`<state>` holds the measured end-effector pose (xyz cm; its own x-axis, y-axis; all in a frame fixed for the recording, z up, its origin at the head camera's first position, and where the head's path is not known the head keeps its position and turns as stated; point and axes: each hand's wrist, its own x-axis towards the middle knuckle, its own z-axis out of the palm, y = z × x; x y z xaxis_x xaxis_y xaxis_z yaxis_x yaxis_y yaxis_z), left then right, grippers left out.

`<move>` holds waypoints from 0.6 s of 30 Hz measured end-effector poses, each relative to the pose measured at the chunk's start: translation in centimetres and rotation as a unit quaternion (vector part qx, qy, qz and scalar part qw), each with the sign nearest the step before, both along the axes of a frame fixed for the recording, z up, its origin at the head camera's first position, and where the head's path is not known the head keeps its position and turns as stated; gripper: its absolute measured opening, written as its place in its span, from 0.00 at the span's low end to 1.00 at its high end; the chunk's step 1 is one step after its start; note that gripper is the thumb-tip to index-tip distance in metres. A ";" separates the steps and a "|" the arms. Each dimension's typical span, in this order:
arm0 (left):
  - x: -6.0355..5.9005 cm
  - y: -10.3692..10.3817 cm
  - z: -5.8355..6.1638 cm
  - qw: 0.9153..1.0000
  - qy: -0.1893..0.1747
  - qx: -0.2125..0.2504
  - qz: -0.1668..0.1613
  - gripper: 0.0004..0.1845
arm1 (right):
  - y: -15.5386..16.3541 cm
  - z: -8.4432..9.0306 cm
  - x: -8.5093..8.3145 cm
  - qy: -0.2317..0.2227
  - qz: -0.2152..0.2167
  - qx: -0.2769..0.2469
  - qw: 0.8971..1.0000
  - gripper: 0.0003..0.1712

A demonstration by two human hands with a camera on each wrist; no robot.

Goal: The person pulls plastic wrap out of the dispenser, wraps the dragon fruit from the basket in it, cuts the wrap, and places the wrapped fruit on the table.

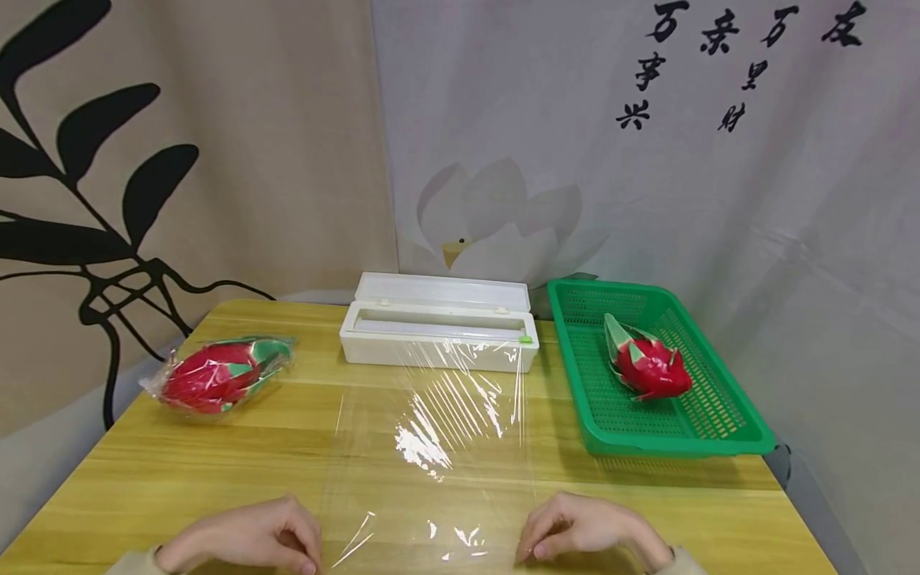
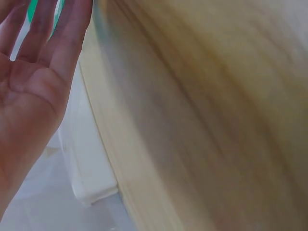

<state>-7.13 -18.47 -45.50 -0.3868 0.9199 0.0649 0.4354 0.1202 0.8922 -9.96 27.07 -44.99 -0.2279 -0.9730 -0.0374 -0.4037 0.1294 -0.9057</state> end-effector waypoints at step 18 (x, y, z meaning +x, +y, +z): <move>0.2 0.4 0.5 0.999 -0.002 -0.030 0.017 0.11 | 1.0 0.0 0.6 -0.005 -0.005 0.010 1.000 0.15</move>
<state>-6.97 -18.11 -44.97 -0.4174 0.9087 0.0080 0.4267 0.1882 0.8846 -9.33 28.08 -44.97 -0.2376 -0.9695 -0.0593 -0.3941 0.1521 -0.9064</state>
